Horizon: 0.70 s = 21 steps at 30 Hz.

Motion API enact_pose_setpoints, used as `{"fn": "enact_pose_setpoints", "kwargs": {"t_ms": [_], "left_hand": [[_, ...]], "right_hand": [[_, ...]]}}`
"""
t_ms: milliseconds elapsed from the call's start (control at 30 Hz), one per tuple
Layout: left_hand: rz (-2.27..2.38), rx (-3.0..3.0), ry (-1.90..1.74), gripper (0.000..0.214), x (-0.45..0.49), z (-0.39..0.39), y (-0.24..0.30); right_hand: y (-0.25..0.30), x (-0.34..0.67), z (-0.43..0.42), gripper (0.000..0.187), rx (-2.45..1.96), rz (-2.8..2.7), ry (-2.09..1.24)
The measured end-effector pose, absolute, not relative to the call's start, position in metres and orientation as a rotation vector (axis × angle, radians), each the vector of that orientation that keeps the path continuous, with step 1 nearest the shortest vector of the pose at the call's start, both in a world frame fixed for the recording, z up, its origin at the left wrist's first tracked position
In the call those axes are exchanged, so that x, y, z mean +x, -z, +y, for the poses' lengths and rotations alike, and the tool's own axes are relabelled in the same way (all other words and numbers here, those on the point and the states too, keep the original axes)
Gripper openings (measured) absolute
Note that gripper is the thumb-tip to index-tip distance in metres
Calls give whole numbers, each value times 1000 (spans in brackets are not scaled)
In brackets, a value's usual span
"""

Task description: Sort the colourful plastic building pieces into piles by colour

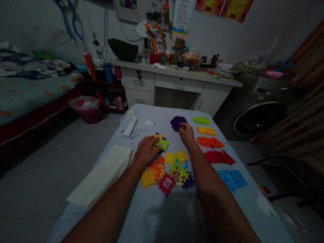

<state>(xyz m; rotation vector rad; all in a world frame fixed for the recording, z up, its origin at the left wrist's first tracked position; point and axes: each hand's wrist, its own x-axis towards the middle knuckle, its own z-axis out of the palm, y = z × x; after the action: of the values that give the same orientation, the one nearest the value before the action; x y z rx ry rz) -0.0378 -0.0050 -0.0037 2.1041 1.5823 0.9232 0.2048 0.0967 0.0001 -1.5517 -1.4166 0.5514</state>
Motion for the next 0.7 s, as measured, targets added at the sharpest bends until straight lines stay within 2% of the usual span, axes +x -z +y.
{"fn": "enact_pose_setpoints", "kwargs": {"t_ms": [300, 500, 700], "left_hand": [[1603, 2144, -832, 36, -36, -9, -2], [1513, 2138, -879, 29, -36, -10, -4], [1515, 2147, -911, 27, -36, -10, -4]], "right_hand": [[-17, 195, 79, 36, -1500, -1547, -297], [-25, 172, 69, 19, -1407, -2051, -535], [-19, 153, 62, 11, -1485, -2290, -507]]}}
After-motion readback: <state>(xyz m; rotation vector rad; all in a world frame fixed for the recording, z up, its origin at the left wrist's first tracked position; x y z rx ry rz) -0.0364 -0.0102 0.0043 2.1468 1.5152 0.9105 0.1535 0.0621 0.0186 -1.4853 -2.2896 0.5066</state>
